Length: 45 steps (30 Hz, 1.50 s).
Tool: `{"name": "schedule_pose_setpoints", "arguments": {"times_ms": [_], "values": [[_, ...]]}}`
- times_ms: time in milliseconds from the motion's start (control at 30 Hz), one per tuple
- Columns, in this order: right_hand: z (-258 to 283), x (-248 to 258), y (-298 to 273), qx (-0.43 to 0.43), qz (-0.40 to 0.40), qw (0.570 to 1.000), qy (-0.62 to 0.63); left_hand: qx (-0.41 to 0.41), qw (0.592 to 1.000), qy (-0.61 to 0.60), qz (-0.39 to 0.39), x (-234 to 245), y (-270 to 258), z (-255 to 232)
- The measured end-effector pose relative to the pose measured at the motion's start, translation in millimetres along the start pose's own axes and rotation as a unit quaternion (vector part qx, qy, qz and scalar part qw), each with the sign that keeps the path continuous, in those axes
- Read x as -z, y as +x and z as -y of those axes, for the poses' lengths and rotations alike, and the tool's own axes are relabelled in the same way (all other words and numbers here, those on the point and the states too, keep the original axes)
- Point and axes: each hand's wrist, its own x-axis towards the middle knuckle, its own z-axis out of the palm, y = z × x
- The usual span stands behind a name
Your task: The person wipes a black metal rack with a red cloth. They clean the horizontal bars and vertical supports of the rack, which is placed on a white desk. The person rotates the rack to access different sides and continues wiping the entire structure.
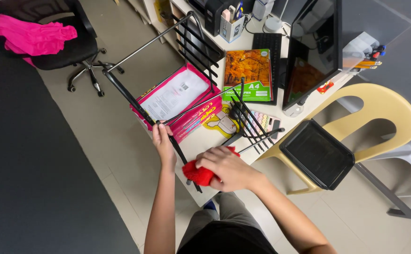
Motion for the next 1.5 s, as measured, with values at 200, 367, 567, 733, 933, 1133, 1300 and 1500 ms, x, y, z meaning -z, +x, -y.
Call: {"name": "schedule_pose_setpoints", "arguments": {"times_ms": [200,367,567,733,933,1133,1300,1500], "values": [[18,-25,6,-0.018,-0.011,1.0,-0.023,-0.029,0.999,0.026,-0.016,-18,-10,-1],[23,-51,6,-0.04,0.008,0.994,-0.106,-0.039,0.997,0.068,-0.011,-16,-11,3],[15,-36,10,-0.008,-0.018,0.995,-0.096,0.0,0.996,0.059,0.069,-13,-54,-72],[-1,-36,12,0.015,-0.071,0.992,-0.104,-0.042,0.993,0.08,0.075,11,-125,-51],[-17,-36,-8,0.047,-0.148,0.979,-0.132,-0.175,0.965,0.177,0.085,-4,-136,-62],[-63,-24,-52,0.005,-0.238,0.959,-0.152,-0.163,0.957,0.204,0.123,4,-129,-53],[-99,-3,-99,-0.103,-0.32,0.924,-0.182,-0.106,0.964,0.211,0.121,4,-129,-55],[-110,-6,-102,-0.124,-0.374,0.902,-0.176,-0.072,0.961,0.236,0.128,1,-127,-69]]}}
